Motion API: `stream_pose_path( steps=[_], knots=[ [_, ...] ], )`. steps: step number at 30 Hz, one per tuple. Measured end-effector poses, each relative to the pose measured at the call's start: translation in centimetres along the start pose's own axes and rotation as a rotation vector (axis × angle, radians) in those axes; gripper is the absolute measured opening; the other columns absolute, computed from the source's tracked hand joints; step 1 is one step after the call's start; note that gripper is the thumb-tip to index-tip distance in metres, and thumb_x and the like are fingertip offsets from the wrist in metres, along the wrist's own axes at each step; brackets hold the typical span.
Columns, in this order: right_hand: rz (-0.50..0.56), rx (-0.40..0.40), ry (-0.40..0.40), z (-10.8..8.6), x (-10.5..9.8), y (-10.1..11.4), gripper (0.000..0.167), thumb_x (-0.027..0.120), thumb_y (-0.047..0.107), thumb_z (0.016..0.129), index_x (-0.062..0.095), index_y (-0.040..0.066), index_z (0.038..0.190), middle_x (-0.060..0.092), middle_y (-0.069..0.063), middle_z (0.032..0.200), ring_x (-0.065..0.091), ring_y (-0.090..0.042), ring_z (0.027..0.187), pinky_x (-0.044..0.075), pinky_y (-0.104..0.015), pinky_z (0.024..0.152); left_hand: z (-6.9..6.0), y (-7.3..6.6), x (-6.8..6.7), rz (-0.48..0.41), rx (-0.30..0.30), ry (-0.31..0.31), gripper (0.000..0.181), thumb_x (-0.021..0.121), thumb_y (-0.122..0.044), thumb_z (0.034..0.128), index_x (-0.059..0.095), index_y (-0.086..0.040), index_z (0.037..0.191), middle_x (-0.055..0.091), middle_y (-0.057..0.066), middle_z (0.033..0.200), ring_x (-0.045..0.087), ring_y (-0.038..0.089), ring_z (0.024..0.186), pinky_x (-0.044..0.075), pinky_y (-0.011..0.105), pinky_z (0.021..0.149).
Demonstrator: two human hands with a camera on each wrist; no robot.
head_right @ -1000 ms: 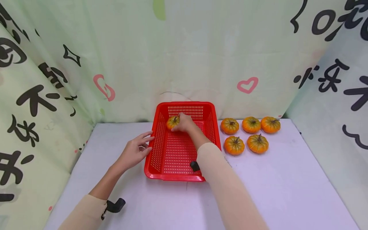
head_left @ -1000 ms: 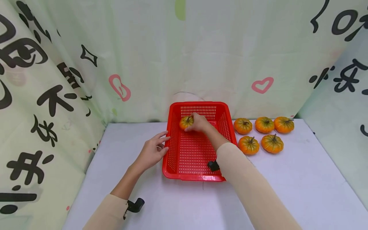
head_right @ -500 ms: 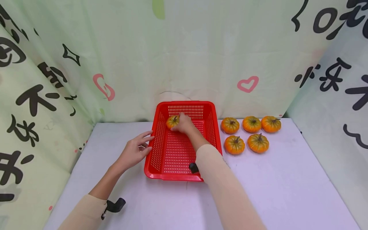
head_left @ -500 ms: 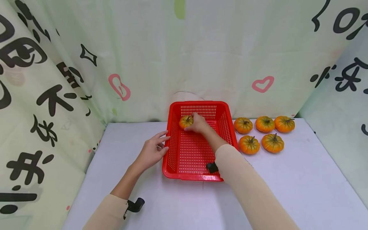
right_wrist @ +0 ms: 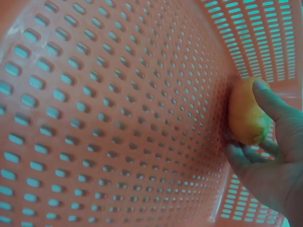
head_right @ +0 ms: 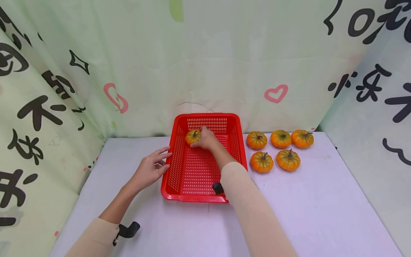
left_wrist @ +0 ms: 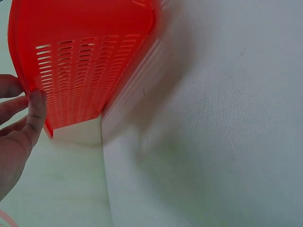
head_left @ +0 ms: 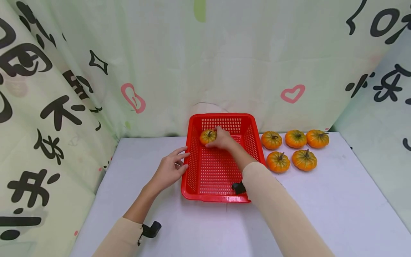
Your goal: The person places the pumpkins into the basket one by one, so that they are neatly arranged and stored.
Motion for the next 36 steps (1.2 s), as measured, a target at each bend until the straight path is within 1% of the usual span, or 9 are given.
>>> stream_pose_path(
  steps=[4, 10, 16, 20, 22, 26, 29, 33, 36],
  knots=[
    [-0.012, -0.003, 0.002, -0.5, -0.7, 0.1, 0.088, 0.085, 0.026, 0.086, 0.033, 0.001, 0.152, 0.051, -0.021, 0.145, 0.051, -0.036, 0.129, 0.043, -0.049, 0.116, 0.0, 0.0, 0.0, -0.002, -0.001, 0.004, 0.043, 0.071, -0.004, 0.0948, 0.065, -0.001, 0.137, 0.052, 0.01, 0.155, 0.068, 0.017, 0.089, 0.063, 0.03, 0.081],
    [-0.027, -0.019, 0.002, -1.5, -2.6, 0.8, 0.084, 0.082, 0.028, 0.088, 0.035, 0.001, 0.152, 0.051, -0.02, 0.145, 0.05, -0.037, 0.13, 0.045, -0.051, 0.115, 0.0, 0.0, -0.1, -0.001, 0.002, 0.001, 0.041, 0.071, -0.004, 0.0947, 0.066, 0.0, 0.136, 0.052, 0.011, 0.155, 0.069, 0.017, 0.089, 0.063, 0.031, 0.082],
    [-0.095, -0.036, -0.004, -2.8, -5.4, 2.0, 0.087, 0.081, 0.033, 0.088, 0.034, 0.001, 0.154, 0.049, -0.021, 0.15, 0.048, -0.036, 0.134, 0.044, -0.052, 0.115, 0.1, 0.0, 0.0, -0.003, 0.002, 0.008, 0.043, 0.071, -0.004, 0.0946, 0.066, -0.001, 0.137, 0.052, 0.011, 0.155, 0.069, 0.018, 0.09, 0.063, 0.031, 0.082],
    [-0.115, -0.051, -0.003, -3.6, -7.7, 2.4, 0.085, 0.078, 0.035, 0.091, 0.033, 0.0, 0.154, 0.048, -0.021, 0.152, 0.047, -0.036, 0.136, 0.043, -0.051, 0.116, 0.0, 0.0, 0.0, 0.0, -0.012, 0.014, 0.043, 0.07, -0.005, 0.0951, 0.065, -0.001, 0.137, 0.051, 0.01, 0.156, 0.068, 0.018, 0.091, 0.063, 0.03, 0.082],
    [-0.107, -0.05, -0.001, -4.2, -8.9, 2.4, 0.085, 0.077, 0.036, 0.092, 0.033, 0.001, 0.155, 0.047, -0.021, 0.153, 0.047, -0.037, 0.137, 0.043, -0.051, 0.116, 0.0, -0.1, -0.1, 0.003, -0.014, 0.012, 0.043, 0.07, -0.005, 0.0951, 0.065, -0.001, 0.137, 0.051, 0.01, 0.156, 0.068, 0.018, 0.091, 0.063, 0.031, 0.082],
    [-0.069, -0.046, 0.0, -5.4, -10.9, 1.9, 0.085, 0.076, 0.035, 0.093, 0.03, 0.002, 0.156, 0.044, -0.024, 0.155, 0.047, -0.04, 0.138, 0.043, -0.055, 0.115, 0.1, -0.2, -0.1, 0.012, -0.009, 0.006, 0.043, 0.071, -0.006, 0.0949, 0.066, -0.001, 0.137, 0.052, 0.011, 0.156, 0.069, 0.018, 0.09, 0.064, 0.033, 0.082],
    [-0.047, -0.048, -0.007, -6.4, -12.1, 1.1, 0.084, 0.075, 0.035, 0.093, 0.029, 0.003, 0.156, 0.042, -0.024, 0.155, 0.047, -0.04, 0.137, 0.045, -0.057, 0.113, 0.0, -0.1, -0.1, 0.013, -0.009, 0.009, 0.042, 0.071, -0.005, 0.095, 0.066, -0.001, 0.137, 0.052, 0.01, 0.156, 0.069, 0.018, 0.09, 0.064, 0.033, 0.082],
    [-0.035, -0.08, -0.026, -7.9, -13.7, 0.1, 0.083, 0.074, 0.036, 0.094, 0.03, 0.004, 0.157, 0.043, -0.022, 0.156, 0.047, -0.04, 0.138, 0.05, -0.057, 0.109, 0.1, 0.0, 0.0, 0.013, -0.009, 0.014, 0.042, 0.07, -0.005, 0.0951, 0.066, -0.001, 0.136, 0.052, 0.01, 0.156, 0.069, 0.018, 0.09, 0.064, 0.033, 0.083],
    [-0.017, -0.111, -0.041, -9.3, -14.7, -0.4, 0.084, 0.073, 0.037, 0.095, 0.029, 0.005, 0.158, 0.041, -0.021, 0.158, 0.045, -0.041, 0.142, 0.05, -0.058, 0.107, 0.1, 0.0, 0.0, 0.017, -0.016, 0.013, 0.042, 0.071, -0.006, 0.0952, 0.066, -0.002, 0.136, 0.052, 0.01, 0.156, 0.069, 0.018, 0.091, 0.064, 0.034, 0.083]
  ],
)
Point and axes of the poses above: each hand's wrist, its own z-axis towards the middle knuckle, its own x-axis out of the palm, y = z × x, the point moved 4 cm from there along z, towards the middle knuckle
